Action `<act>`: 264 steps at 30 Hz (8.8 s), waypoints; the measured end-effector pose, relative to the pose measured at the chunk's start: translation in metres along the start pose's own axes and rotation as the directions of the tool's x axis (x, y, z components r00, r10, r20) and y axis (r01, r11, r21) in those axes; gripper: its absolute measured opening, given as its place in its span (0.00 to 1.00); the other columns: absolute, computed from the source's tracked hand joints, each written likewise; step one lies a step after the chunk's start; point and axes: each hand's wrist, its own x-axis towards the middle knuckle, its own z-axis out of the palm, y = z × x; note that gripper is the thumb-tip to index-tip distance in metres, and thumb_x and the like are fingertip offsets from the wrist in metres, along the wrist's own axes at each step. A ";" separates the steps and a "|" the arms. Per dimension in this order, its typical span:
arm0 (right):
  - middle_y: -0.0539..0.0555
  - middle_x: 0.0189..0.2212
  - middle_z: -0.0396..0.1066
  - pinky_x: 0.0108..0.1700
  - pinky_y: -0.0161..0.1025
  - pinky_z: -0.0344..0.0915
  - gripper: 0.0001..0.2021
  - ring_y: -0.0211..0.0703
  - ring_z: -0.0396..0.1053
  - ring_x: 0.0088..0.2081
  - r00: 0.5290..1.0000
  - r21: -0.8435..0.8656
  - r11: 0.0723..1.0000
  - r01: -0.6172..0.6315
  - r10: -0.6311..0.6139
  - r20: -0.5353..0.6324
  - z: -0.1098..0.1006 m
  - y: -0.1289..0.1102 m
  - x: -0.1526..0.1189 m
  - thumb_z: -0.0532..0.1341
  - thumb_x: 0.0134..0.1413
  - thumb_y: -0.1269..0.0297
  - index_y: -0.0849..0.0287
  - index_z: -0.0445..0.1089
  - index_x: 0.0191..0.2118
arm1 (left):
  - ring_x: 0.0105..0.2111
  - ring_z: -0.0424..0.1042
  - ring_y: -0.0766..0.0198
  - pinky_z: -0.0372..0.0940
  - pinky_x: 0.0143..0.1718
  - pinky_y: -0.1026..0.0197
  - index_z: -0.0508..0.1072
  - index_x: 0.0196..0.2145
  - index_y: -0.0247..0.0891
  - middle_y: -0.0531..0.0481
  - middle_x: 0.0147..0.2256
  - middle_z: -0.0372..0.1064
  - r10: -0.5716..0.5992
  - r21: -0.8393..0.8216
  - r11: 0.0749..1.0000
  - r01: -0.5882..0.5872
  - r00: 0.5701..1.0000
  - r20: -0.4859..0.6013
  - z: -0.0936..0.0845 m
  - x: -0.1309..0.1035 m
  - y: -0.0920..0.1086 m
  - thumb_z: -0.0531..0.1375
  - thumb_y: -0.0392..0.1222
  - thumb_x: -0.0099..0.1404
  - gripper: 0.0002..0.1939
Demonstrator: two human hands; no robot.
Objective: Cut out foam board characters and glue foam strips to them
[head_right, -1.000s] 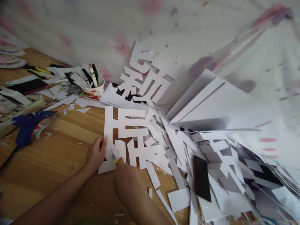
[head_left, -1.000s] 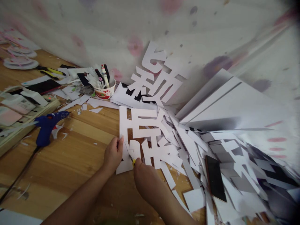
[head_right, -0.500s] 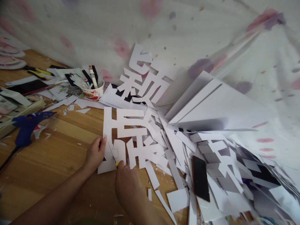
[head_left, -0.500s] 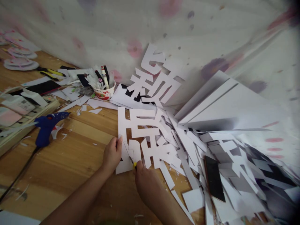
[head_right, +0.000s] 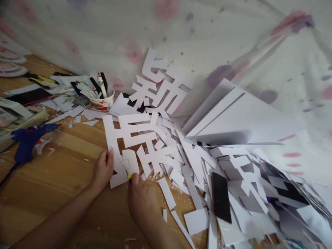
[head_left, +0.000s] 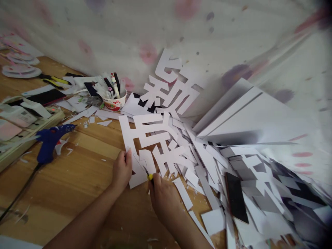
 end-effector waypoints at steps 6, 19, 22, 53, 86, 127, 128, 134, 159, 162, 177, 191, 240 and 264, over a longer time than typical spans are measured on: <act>0.54 0.30 0.73 0.24 0.33 0.54 0.06 0.44 0.72 0.29 0.999 0.049 0.999 -0.014 0.013 0.032 0.000 -0.012 0.025 0.49 0.60 0.66 0.59 0.60 0.39 | 0.20 0.59 0.65 0.52 0.23 0.63 0.57 0.23 0.41 0.56 0.19 0.57 0.020 -0.055 0.998 -0.019 1.000 0.018 0.000 -0.002 0.000 0.46 0.56 0.62 0.18; 0.55 0.32 0.73 0.27 0.35 0.63 0.06 0.45 0.74 0.31 0.999 -0.020 1.000 0.010 -0.009 0.037 0.001 -0.022 0.045 0.49 0.61 0.66 0.59 0.60 0.39 | 0.21 0.60 0.65 0.54 0.24 0.63 0.58 0.23 0.41 0.55 0.20 0.60 0.035 -0.057 0.998 -0.034 0.999 0.023 -0.001 -0.002 0.001 0.46 0.55 0.62 0.18; 0.55 0.32 0.73 0.28 0.36 0.64 0.06 0.45 0.74 0.31 0.999 -0.041 0.999 0.011 -0.009 0.050 0.003 -0.023 0.046 0.49 0.61 0.66 0.59 0.60 0.40 | 0.21 0.61 0.65 0.54 0.24 0.62 0.58 0.23 0.41 0.55 0.20 0.60 0.035 -0.055 0.998 -0.034 0.999 0.018 -0.001 -0.002 0.001 0.46 0.55 0.62 0.17; 0.56 0.35 0.69 0.28 0.35 0.60 0.06 0.43 0.72 0.34 0.980 -0.041 0.980 -0.197 0.197 -0.002 0.001 0.015 0.026 0.48 0.61 0.67 0.60 0.58 0.41 | 0.26 0.65 0.64 0.59 0.28 0.62 0.63 0.29 0.40 0.52 0.26 0.66 -0.013 -0.172 0.985 0.022 0.998 0.057 0.003 0.005 -0.006 0.50 0.55 0.60 0.15; 0.59 0.44 0.64 0.51 0.42 0.57 0.15 0.44 0.61 0.47 0.993 0.452 0.888 0.077 -0.030 -0.110 0.005 -0.003 0.095 0.55 0.52 0.73 0.64 0.61 0.47 | 0.24 0.70 0.65 0.65 0.25 0.63 0.70 0.33 0.32 0.49 0.27 0.73 -0.317 -0.643 0.553 0.531 0.847 0.427 -0.008 0.008 0.010 0.70 0.39 0.35 0.25; 0.55 0.36 0.58 0.45 0.42 0.60 0.08 0.42 0.60 0.40 0.988 0.560 0.818 0.132 -0.063 -0.141 0.011 -0.005 0.101 0.52 0.52 0.77 0.58 0.63 0.35 | 0.24 0.69 0.65 0.65 0.25 0.64 0.69 0.35 0.34 0.50 0.28 0.72 -0.272 -0.613 0.578 0.538 0.836 0.477 -0.012 0.006 0.010 0.70 0.42 0.38 0.25; 0.55 0.36 0.58 0.45 0.42 0.60 0.08 0.42 0.60 0.39 0.987 0.557 0.819 0.137 -0.066 -0.146 0.013 -0.005 0.101 0.52 0.51 0.77 0.59 0.63 0.35 | 0.24 0.69 0.65 0.65 0.25 0.63 0.69 0.36 0.35 0.50 0.28 0.72 -0.293 -0.586 0.610 0.533 0.839 0.458 -0.012 0.006 0.010 0.70 0.41 0.38 0.26; 0.56 0.37 0.59 0.45 0.42 0.60 0.09 0.42 0.60 0.40 0.981 0.543 0.823 0.165 -0.080 -0.176 0.021 -0.005 0.101 0.52 0.50 0.77 0.59 0.64 0.35 | 0.28 0.69 0.63 0.64 0.28 0.62 0.66 0.38 0.37 0.51 0.30 0.72 -0.283 -0.532 0.720 0.446 0.888 0.362 -0.009 0.002 0.012 0.69 0.38 0.37 0.28; 0.59 0.52 0.59 0.51 0.48 0.61 0.20 0.49 0.57 0.55 0.961 0.336 0.910 0.243 -0.179 -0.210 0.005 -0.012 0.073 0.51 0.49 0.80 0.56 0.65 0.46 | 0.23 0.67 0.65 0.61 0.26 0.63 0.65 0.40 0.38 0.53 0.30 0.70 -0.166 -0.659 0.529 0.535 0.827 0.537 -0.022 0.004 0.016 0.56 0.30 0.38 0.26; 0.61 0.53 0.59 0.53 0.50 0.58 0.19 0.51 0.50 0.59 0.960 0.297 0.924 0.239 -0.180 -0.213 0.003 -0.013 0.070 0.51 0.47 0.83 0.58 0.67 0.43 | 0.22 0.68 0.65 0.61 0.24 0.63 0.64 0.41 0.38 0.54 0.30 0.71 -0.194 -0.668 0.497 0.554 0.821 0.537 -0.022 0.004 0.016 0.56 0.30 0.38 0.27; 0.50 0.30 0.69 0.36 0.35 0.65 0.03 0.38 0.68 0.32 0.944 0.747 0.643 0.169 0.114 -0.311 -0.021 0.017 0.060 0.55 0.53 0.65 0.57 0.64 0.34 | 0.26 0.68 0.63 0.61 0.26 0.64 0.67 0.41 0.38 0.53 0.29 0.71 -0.223 -0.647 0.569 0.507 0.853 0.471 -0.021 0.007 0.012 0.58 0.33 0.43 0.23; 0.49 0.30 0.70 0.31 0.34 0.62 0.07 0.35 0.64 0.26 0.999 0.665 0.747 0.007 0.029 -0.044 -0.011 0.063 0.053 0.56 0.51 0.64 0.56 0.68 0.35 | 0.36 0.71 0.60 0.66 0.33 0.62 0.45 0.61 0.46 0.47 0.42 0.70 -0.133 -0.538 0.738 0.408 0.869 0.476 -0.024 0.004 0.012 0.68 0.36 0.40 0.55; 0.53 0.33 0.72 0.35 0.41 0.66 0.18 0.45 0.69 0.34 0.987 0.997 -0.081 0.010 0.159 0.003 0.036 0.035 0.073 0.62 0.39 0.60 0.59 0.65 0.40 | 0.42 0.70 0.60 0.67 0.36 0.62 0.65 0.49 0.45 0.49 0.44 0.70 -0.254 -0.705 0.441 0.556 0.830 0.497 -0.003 -0.060 0.041 0.66 0.46 0.49 0.29; 0.49 0.31 0.71 0.31 0.37 0.66 0.20 0.42 0.69 0.32 0.992 0.875 0.471 -0.113 0.001 0.127 -0.001 0.051 0.086 0.63 0.33 0.73 0.57 0.65 0.39 | 0.39 0.70 0.52 0.60 0.40 0.57 0.70 0.42 0.43 0.47 0.38 0.72 0.070 -0.032 0.998 -0.063 0.862 0.503 -0.024 0.008 0.046 0.64 0.39 0.40 0.27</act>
